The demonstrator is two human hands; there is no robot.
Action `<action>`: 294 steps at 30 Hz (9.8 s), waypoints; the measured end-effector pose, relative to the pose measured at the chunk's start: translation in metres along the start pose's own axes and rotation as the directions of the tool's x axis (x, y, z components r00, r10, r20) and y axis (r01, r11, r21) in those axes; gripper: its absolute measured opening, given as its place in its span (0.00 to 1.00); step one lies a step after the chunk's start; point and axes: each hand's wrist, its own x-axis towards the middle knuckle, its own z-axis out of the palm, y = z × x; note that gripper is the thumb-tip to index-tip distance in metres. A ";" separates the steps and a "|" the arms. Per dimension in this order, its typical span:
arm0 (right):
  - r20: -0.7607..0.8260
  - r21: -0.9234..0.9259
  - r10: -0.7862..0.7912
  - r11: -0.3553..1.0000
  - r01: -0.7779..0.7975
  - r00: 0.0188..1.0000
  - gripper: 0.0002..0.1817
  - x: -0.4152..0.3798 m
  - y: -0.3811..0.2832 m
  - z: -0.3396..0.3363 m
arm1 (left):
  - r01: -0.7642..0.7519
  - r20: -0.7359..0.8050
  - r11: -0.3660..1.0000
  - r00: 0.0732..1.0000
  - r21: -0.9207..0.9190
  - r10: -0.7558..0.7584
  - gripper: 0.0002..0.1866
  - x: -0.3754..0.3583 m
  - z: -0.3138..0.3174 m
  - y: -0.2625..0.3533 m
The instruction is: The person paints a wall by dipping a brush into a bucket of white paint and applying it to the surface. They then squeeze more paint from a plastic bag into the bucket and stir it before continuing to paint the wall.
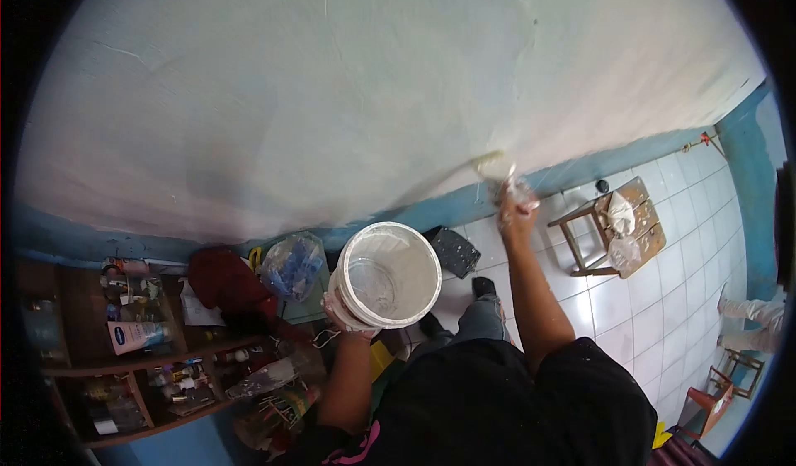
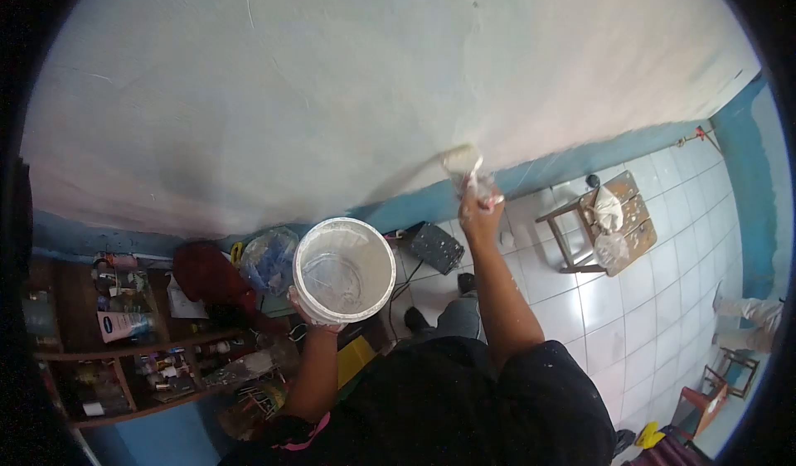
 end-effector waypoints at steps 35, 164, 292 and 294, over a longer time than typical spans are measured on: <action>0.199 0.187 -0.303 0.945 0.268 0.932 0.13 0.081 -0.096 -0.072 | -0.153 0.090 0.973 0.981 -0.171 0.170 0.47 0.005 0.054 -0.091; 0.110 0.274 -0.496 0.848 0.453 0.861 0.17 0.363 -0.214 -0.327 | 0.035 0.289 0.994 0.957 -0.107 -0.002 0.55 0.058 0.340 -0.434; 0.181 0.310 -0.230 0.936 0.167 0.956 0.11 0.659 -0.343 -0.673 | -0.001 0.193 0.993 0.981 -0.119 0.024 0.46 0.134 0.594 -0.765; 0.183 0.310 -0.250 0.932 0.186 0.951 0.12 0.653 -0.366 -0.663 | 0.003 0.203 0.992 0.979 -0.129 0.024 0.46 0.132 0.589 -0.764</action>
